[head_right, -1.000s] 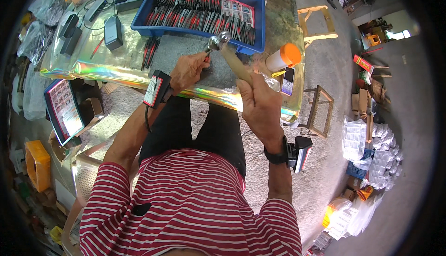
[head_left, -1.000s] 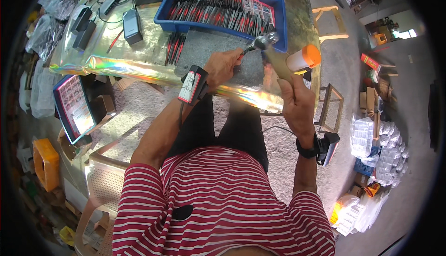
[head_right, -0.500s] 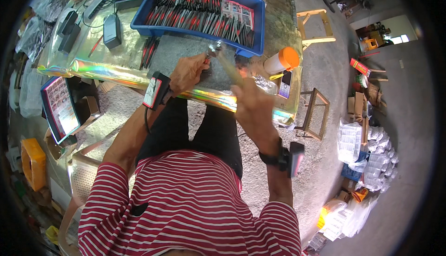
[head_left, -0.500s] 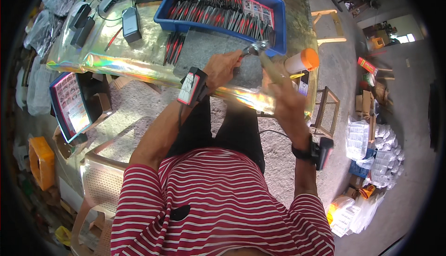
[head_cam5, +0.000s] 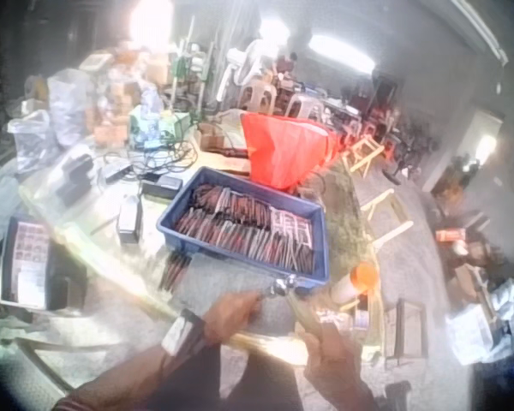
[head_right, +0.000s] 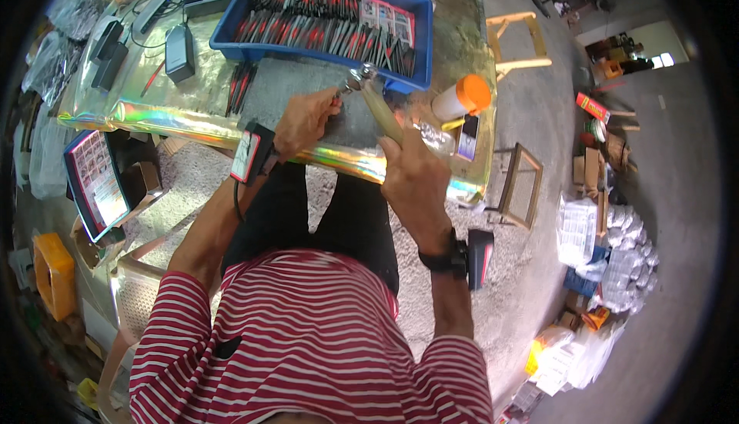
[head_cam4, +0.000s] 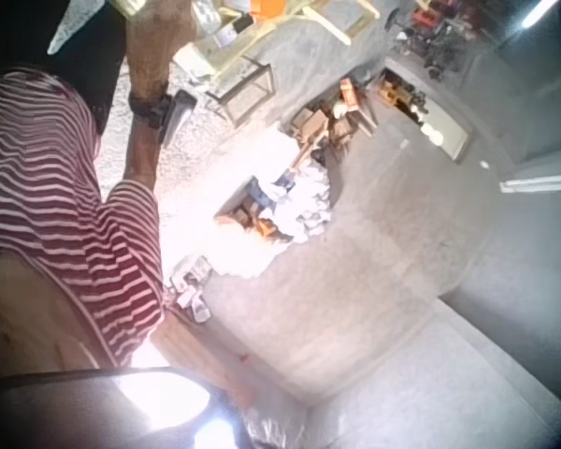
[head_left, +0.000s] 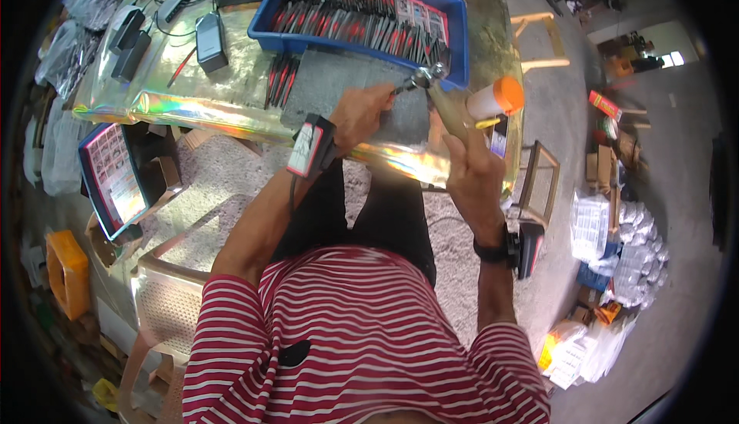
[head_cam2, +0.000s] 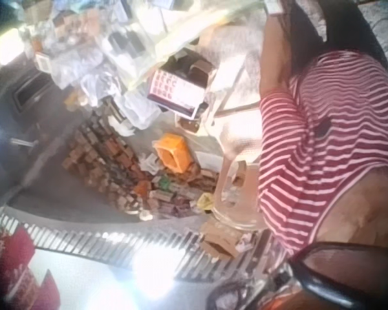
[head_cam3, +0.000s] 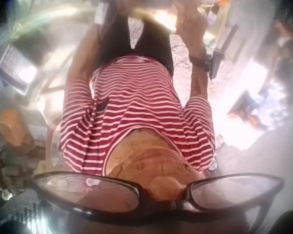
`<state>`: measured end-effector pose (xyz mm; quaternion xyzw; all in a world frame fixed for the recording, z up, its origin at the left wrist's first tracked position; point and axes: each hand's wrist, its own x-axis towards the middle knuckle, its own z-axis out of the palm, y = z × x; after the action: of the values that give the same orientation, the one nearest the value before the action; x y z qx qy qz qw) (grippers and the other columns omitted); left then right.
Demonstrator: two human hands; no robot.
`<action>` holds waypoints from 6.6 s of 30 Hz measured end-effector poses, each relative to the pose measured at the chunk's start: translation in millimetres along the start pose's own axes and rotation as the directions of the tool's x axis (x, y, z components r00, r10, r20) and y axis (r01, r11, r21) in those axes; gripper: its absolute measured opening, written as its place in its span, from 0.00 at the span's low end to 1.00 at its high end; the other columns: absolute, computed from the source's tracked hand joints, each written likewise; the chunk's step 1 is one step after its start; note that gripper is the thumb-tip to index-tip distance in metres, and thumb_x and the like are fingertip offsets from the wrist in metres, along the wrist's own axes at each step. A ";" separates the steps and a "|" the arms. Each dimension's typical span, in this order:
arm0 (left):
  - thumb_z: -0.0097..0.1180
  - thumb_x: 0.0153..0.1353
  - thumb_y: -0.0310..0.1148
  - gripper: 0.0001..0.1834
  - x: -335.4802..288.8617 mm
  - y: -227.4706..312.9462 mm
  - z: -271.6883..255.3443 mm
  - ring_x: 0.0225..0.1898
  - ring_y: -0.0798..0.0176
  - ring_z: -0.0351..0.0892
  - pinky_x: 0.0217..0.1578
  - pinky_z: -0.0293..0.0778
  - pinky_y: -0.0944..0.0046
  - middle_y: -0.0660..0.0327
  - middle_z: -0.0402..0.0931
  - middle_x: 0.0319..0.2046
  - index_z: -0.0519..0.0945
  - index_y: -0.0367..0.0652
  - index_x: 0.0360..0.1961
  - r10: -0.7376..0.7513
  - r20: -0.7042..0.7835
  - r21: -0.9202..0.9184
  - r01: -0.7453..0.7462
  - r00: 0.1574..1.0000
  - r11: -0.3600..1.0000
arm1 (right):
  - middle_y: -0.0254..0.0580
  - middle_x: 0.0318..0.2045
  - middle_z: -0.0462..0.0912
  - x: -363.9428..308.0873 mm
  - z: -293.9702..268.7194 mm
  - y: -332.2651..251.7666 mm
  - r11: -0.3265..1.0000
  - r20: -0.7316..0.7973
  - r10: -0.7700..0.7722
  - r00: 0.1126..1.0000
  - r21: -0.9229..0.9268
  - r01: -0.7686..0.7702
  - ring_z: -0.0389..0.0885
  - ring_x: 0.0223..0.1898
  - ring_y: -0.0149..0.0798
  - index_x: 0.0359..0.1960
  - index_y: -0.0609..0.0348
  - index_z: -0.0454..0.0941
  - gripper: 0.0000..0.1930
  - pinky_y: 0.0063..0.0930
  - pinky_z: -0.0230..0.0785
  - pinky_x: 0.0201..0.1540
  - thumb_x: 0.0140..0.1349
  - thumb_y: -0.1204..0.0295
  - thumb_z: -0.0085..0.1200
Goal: The person picks up a small metal piece and a connector by hand, positions them on a wooden block, and strikes the assembly with a hammer before placing the component back into a tray.
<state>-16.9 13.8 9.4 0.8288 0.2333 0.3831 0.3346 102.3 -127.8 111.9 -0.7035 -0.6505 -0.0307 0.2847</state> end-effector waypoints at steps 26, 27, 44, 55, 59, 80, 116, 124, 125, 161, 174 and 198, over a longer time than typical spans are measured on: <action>0.47 0.50 0.29 0.07 94.7 -81.8 -16.6 0.18 0.62 0.73 0.20 0.66 0.65 0.55 0.70 0.16 0.69 0.38 0.30 -0.046 -0.215 0.293 0.109 0.976 0.950 | 0.46 0.16 0.67 -52.2 101.7 67.3 0.730 0.262 0.229 0.937 0.591 -0.344 0.69 0.15 0.33 0.22 0.65 0.65 0.17 0.25 0.60 0.18 0.60 0.63 0.38; 0.48 0.49 0.30 0.08 98.7 -88.8 -17.7 0.20 0.57 0.73 0.22 0.66 0.62 0.52 0.71 0.17 0.70 0.38 0.30 -0.103 -0.188 0.346 0.164 0.977 0.924 | 0.45 0.15 0.67 -48.5 93.9 63.9 0.642 0.308 0.315 0.897 0.627 -0.441 0.69 0.14 0.33 0.22 0.65 0.65 0.16 0.24 0.59 0.16 0.60 0.64 0.38; 0.48 0.48 0.35 0.12 112.7 -134.4 -7.5 0.32 0.42 0.71 0.32 0.65 0.48 0.45 0.73 0.28 0.66 0.41 0.34 -0.320 0.011 0.573 0.256 0.947 0.778 | 0.39 0.16 0.71 -33.3 131.4 171.4 0.874 -0.255 0.486 0.836 0.174 -0.454 0.69 0.16 0.27 0.23 0.61 0.71 0.03 0.22 0.61 0.20 0.49 0.79 0.44; 0.47 0.50 0.25 0.15 88.0 -100.4 -20.4 0.32 0.49 0.73 0.31 0.69 0.56 0.49 0.72 0.32 0.67 0.39 0.41 -0.041 -0.224 0.426 0.136 0.974 0.894 | 0.51 0.25 0.73 -27.1 131.2 169.4 0.851 -0.153 0.523 0.838 0.150 -0.504 0.73 0.27 0.52 0.24 0.59 0.70 0.03 0.41 0.65 0.27 0.47 0.75 0.45; 0.48 0.52 0.24 0.16 58.6 -67.4 -39.5 0.31 0.56 0.73 0.32 0.69 0.63 0.54 0.72 0.30 0.67 0.40 0.44 -0.106 -0.371 0.241 0.206 0.922 0.948 | 0.53 0.26 0.72 -26.6 125.1 168.9 0.923 -0.150 0.370 0.917 -0.058 -0.381 0.73 0.26 0.54 0.29 0.61 0.69 0.07 0.42 0.65 0.25 0.46 0.75 0.45; 0.50 0.46 0.27 0.11 -79.7 -102.3 -91.4 0.26 0.56 0.72 0.28 0.67 0.61 0.52 0.72 0.24 0.70 0.34 0.32 -0.415 -0.532 0.236 0.601 0.738 0.764 | 0.58 0.19 0.70 -18.6 125.7 178.3 0.899 -0.062 0.419 0.906 -0.111 -0.424 0.71 0.27 0.58 0.21 0.65 0.64 0.10 0.47 0.59 0.26 0.48 0.69 0.43; 0.49 0.50 0.29 0.15 -85.7 -72.4 -107.7 0.26 0.70 0.69 0.27 0.71 0.71 0.62 0.68 0.26 0.69 0.33 0.39 -0.765 -0.294 -0.650 0.467 0.573 0.599 | 0.50 0.15 0.70 -21.2 135.7 178.3 0.944 -0.177 0.300 0.937 -0.089 -0.319 0.73 0.21 0.49 0.24 0.62 0.68 0.06 0.39 0.62 0.22 0.48 0.72 0.46; 0.49 0.50 0.27 0.12 -82.0 -47.5 -100.0 0.26 0.70 0.70 0.27 0.72 0.71 0.61 0.69 0.26 0.68 0.35 0.38 -0.783 -0.277 -0.661 0.481 0.556 0.576 | 0.52 0.17 0.72 -22.0 142.7 185.3 0.826 -0.055 0.517 0.854 0.296 -0.480 0.74 0.24 0.53 0.22 0.62 0.67 0.05 0.40 0.67 0.24 0.47 0.73 0.45; 0.49 0.51 0.27 0.12 -82.1 -46.1 -99.5 0.26 0.70 0.70 0.27 0.73 0.71 0.61 0.69 0.26 0.68 0.35 0.37 -0.780 -0.274 -0.678 0.462 0.562 0.571 | 0.52 0.17 0.72 -18.0 138.1 185.5 0.874 -0.069 0.485 0.872 0.084 -0.479 0.74 0.24 0.54 0.22 0.62 0.67 0.06 0.40 0.66 0.25 0.48 0.72 0.45; 0.47 0.54 0.24 0.07 -50.1 41.9 -66.1 0.26 0.67 0.75 0.26 0.76 0.71 0.54 0.73 0.29 0.68 0.37 0.34 -0.648 0.006 -0.864 0.329 0.762 0.380 | 0.39 0.21 0.74 -16.5 95.2 144.0 0.257 0.161 0.591 0.791 0.891 -0.373 0.72 0.19 0.26 0.31 0.66 0.69 0.06 0.15 0.67 0.21 0.53 0.77 0.46; 0.47 0.53 0.21 0.07 -33.9 61.8 -39.0 0.26 0.62 0.77 0.25 0.78 0.67 0.48 0.74 0.29 0.66 0.33 0.34 -0.538 0.187 -0.973 0.232 0.822 0.017 | 0.37 0.20 0.71 12.1 52.8 -16.4 0.229 0.272 0.205 0.940 0.921 -0.316 0.66 0.15 0.23 0.29 0.65 0.66 0.03 0.14 0.59 0.16 0.57 0.77 0.43; 0.47 0.56 0.27 0.04 -39.7 64.9 -22.6 0.28 0.67 0.73 0.28 0.73 0.73 0.56 0.73 0.31 0.69 0.41 0.33 -0.501 0.336 -0.924 0.176 0.798 -0.340 | 0.30 0.19 0.70 -1.3 59.8 -30.5 0.341 0.067 0.280 0.958 0.925 -0.165 0.60 0.15 0.17 0.30 0.62 0.67 0.02 0.09 0.52 0.16 0.58 0.77 0.44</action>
<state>-50.1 -46.6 48.9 0.1024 0.1241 0.3820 0.9101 54.1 -102.9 72.4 -0.5032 -0.4381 0.3400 0.6627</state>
